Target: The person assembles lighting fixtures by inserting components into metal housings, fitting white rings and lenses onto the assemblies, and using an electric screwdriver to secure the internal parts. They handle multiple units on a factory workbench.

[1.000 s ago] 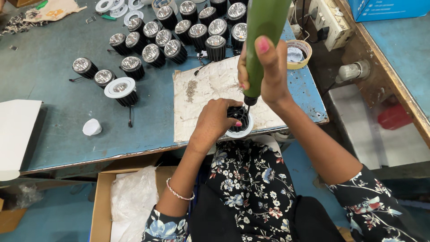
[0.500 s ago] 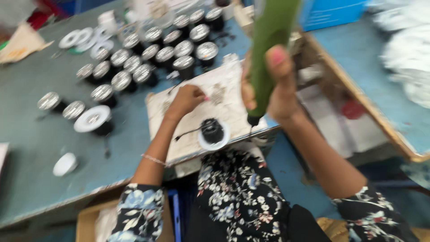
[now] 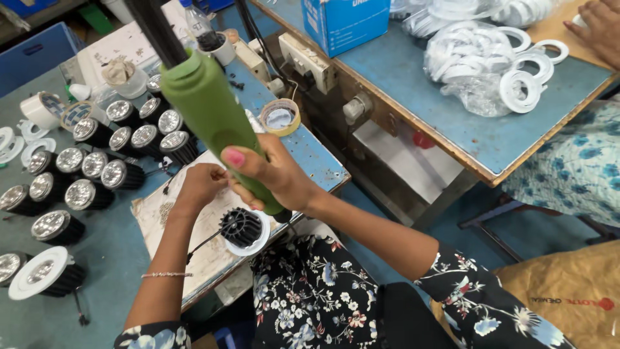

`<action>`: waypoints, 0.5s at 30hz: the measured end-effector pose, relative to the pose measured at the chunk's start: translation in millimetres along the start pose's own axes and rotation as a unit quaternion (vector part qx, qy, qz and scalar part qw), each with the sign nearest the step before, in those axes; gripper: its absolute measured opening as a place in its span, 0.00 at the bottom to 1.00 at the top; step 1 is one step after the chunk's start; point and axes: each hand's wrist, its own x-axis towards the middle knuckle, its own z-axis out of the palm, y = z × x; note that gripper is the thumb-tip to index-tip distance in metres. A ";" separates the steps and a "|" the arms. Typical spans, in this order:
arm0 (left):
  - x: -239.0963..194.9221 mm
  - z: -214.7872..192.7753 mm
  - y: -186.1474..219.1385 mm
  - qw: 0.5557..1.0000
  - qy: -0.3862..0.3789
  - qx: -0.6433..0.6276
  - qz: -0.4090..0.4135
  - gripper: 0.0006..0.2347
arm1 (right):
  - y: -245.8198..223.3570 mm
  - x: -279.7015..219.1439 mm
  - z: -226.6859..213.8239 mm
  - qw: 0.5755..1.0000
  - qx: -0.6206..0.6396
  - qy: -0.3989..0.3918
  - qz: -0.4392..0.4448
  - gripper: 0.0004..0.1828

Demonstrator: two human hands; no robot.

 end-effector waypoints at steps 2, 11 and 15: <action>-0.1 0.2 1.9 0.999 0.017 0.020 0.036 0.07 | 0.5 -1.0 -0.1 1.000 -0.003 -0.003 -0.005 0.33; -9.0 -7.1 24.0 0.998 0.019 0.062 0.027 0.07 | 3.5 -1.8 -8.1 1.000 0.019 0.004 0.006 0.31; -16.7 -14.9 31.6 0.994 0.081 0.031 0.058 0.08 | 6.3 0.5 -10.4 1.000 0.011 0.003 0.017 0.30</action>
